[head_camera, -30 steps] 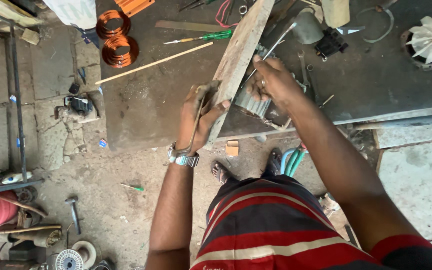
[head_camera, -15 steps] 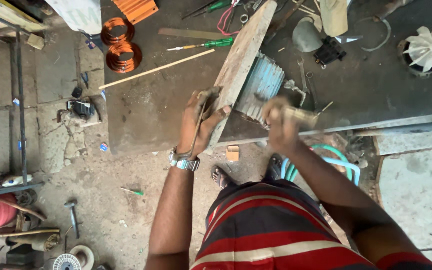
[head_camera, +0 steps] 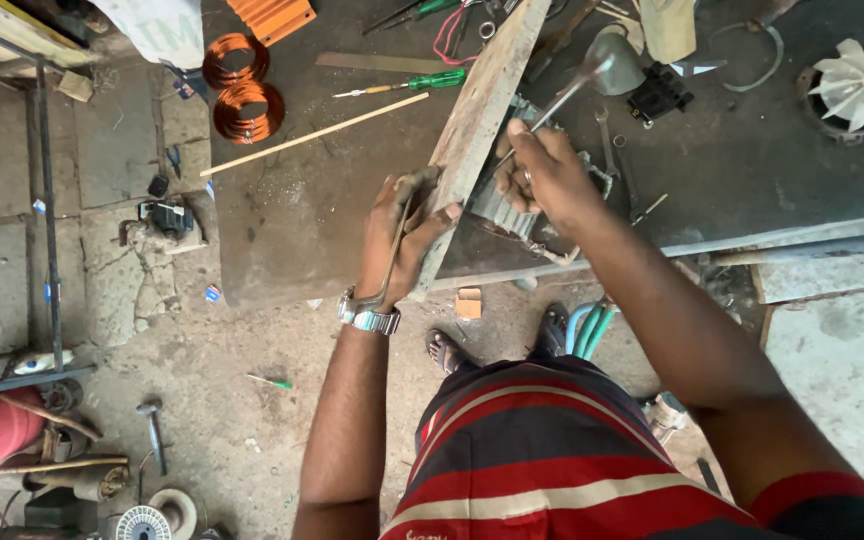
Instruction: The person uses a wrench to tighten bolts on a motor component placed on a wooden board. They repeatedly adjust the component and use the wrench to secure it. The workspace is cluttered with tools and materials.
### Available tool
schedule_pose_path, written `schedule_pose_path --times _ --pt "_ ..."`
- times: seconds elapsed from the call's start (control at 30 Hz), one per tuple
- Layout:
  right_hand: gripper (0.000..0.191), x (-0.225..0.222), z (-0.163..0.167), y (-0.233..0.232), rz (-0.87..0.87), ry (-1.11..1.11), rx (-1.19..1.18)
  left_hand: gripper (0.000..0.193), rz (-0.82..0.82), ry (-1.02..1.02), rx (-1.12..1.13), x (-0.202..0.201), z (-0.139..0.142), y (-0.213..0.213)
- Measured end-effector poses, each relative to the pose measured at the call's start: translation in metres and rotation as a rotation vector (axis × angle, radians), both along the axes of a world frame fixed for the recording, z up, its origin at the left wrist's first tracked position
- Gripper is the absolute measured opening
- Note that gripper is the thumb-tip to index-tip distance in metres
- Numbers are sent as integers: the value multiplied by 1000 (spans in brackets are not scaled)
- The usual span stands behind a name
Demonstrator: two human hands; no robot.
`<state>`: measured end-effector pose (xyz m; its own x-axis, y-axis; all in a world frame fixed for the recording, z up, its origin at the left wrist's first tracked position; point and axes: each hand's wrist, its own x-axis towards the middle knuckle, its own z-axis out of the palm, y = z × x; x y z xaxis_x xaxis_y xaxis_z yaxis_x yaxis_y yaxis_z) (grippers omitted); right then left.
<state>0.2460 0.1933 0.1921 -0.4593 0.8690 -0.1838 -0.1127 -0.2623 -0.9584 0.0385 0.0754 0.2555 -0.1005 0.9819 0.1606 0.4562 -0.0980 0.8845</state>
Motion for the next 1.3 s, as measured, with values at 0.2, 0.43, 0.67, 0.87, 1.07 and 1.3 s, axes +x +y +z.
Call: schedule_pose_path --times 0.2,0.43,0.67,0.87,1.07,1.3 --pt "43 -19 -22 -45 -169 -165 606 57 -3 -42 -4 2 2 -1" --pt "17 -1 -37 -79 -128 -291 1198 56 -20 -74 11 3 0 0" --pt "22 5 -21 -43 -209 199 366 56 12 0 -27 1 2 -1" --pt "35 12 -8 -12 -63 143 -90 59 6 -41 -2 3 0 0" --pt "37 9 0 5 75 39 -121 59 -5 -75 -12 2 -1 -2" --pt "37 -3 -9 -11 -17 -99 65 56 -9 -68 7 3 0 -1"
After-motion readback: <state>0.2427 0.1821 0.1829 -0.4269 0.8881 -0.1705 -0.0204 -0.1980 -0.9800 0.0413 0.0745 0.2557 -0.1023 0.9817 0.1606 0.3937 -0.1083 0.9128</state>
